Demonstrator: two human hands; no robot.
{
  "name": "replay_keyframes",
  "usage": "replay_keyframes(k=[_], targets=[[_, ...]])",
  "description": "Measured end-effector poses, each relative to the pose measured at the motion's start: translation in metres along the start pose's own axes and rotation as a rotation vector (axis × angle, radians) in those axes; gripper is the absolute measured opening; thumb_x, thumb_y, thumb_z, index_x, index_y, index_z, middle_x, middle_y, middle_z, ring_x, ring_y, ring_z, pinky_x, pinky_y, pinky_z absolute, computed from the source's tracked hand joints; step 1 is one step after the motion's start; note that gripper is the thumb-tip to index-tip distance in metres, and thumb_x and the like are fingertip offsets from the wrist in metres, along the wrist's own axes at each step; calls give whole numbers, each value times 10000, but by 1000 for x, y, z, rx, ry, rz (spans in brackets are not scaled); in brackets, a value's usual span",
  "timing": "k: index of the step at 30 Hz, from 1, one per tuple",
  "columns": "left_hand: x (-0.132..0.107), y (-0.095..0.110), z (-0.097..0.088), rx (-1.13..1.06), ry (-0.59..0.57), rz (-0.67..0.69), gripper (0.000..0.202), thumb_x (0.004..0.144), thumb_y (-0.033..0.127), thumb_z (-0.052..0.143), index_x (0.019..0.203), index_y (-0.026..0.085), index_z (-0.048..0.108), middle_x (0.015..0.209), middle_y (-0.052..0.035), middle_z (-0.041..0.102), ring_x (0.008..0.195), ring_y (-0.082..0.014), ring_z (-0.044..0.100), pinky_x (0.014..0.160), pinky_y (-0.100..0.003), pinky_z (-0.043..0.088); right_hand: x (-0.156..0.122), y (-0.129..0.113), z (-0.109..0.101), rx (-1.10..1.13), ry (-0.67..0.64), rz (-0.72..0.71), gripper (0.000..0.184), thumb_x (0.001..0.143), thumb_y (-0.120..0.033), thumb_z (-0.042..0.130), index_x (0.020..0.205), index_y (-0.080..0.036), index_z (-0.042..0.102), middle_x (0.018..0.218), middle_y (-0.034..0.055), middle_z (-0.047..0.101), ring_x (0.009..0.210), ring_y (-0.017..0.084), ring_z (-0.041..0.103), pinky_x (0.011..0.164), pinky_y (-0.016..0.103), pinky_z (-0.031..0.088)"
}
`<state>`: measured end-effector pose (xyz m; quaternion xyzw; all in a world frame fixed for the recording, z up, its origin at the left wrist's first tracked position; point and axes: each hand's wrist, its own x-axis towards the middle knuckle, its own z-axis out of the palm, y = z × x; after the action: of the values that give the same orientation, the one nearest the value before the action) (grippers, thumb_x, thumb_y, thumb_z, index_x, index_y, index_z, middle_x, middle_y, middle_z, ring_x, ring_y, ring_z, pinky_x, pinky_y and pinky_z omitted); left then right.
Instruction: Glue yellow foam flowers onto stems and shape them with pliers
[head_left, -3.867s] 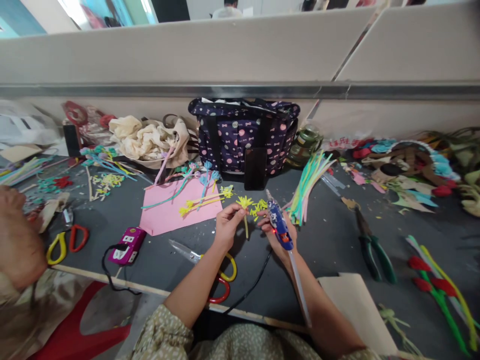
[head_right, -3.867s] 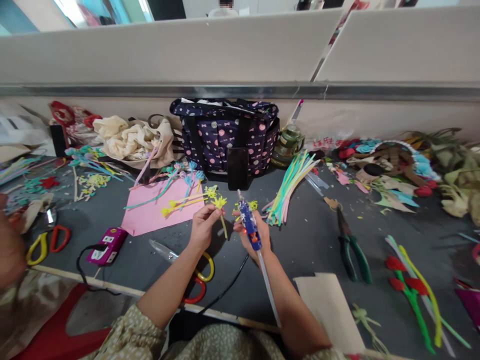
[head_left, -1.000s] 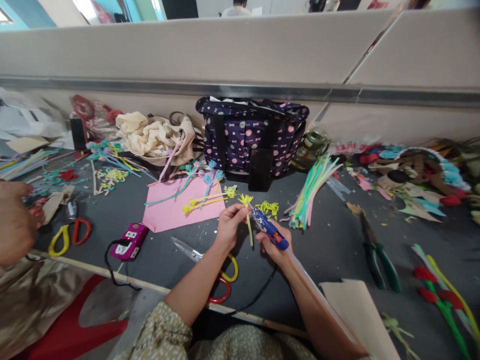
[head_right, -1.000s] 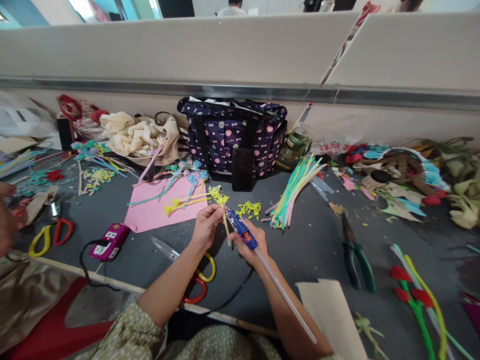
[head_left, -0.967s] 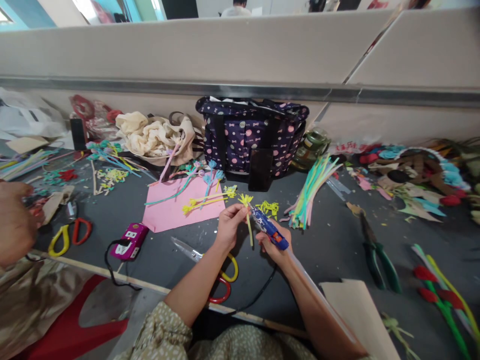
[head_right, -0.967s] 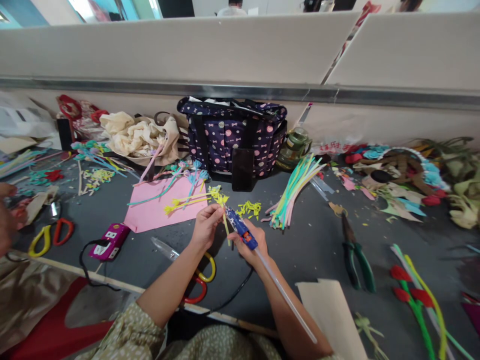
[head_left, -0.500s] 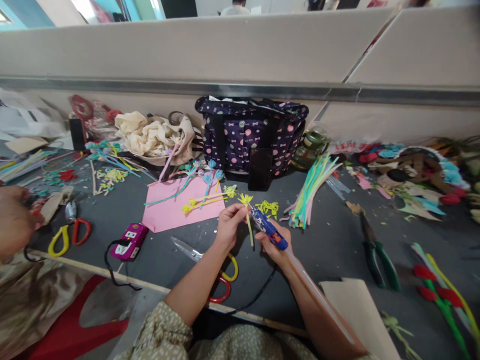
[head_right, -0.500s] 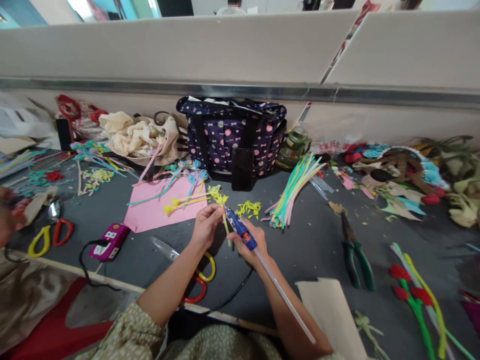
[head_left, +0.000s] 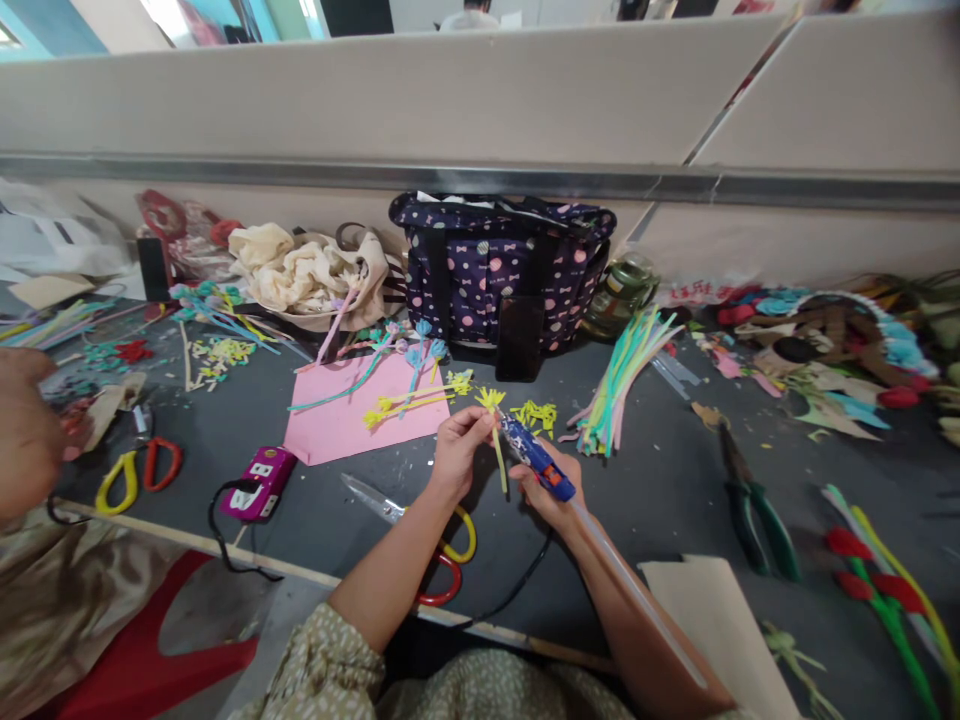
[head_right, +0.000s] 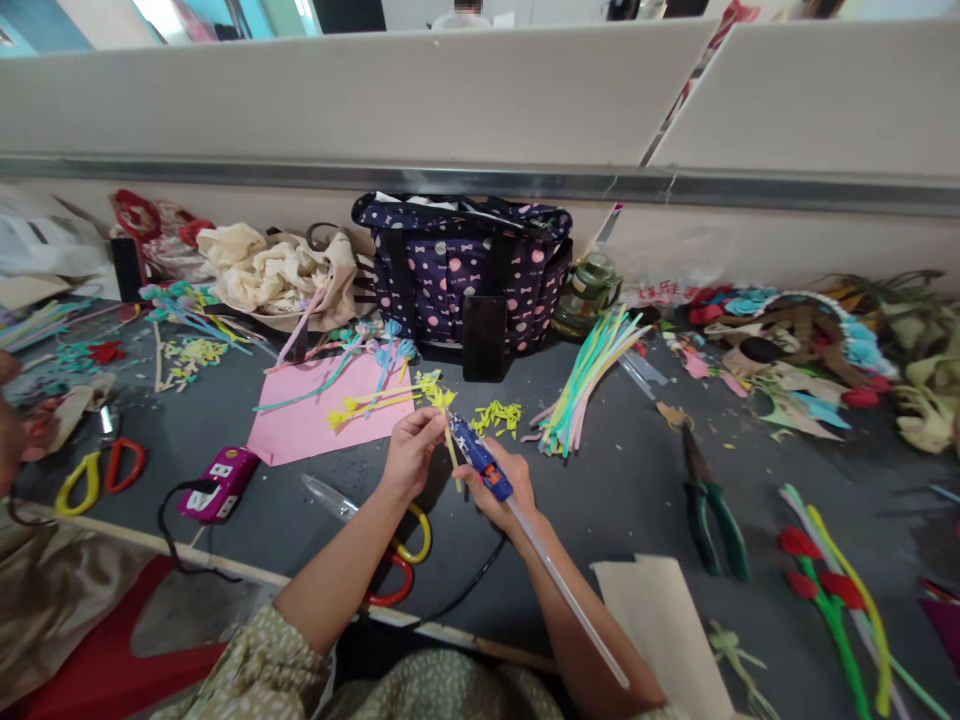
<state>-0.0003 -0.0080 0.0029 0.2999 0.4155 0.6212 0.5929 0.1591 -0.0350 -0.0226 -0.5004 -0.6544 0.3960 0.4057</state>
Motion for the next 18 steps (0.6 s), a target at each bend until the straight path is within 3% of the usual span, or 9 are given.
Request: replay_keyframes(k=[18], targets=[[0, 0, 0, 2, -2, 7, 197, 679, 316, 786, 693, 148, 685, 624, 12, 606, 547, -67, 501, 571, -194, 416, 0, -5, -2, -47, -25, 8, 442, 784, -607, 638, 927, -189, 645, 503, -25, 572, 434, 151, 552, 431, 219, 423]])
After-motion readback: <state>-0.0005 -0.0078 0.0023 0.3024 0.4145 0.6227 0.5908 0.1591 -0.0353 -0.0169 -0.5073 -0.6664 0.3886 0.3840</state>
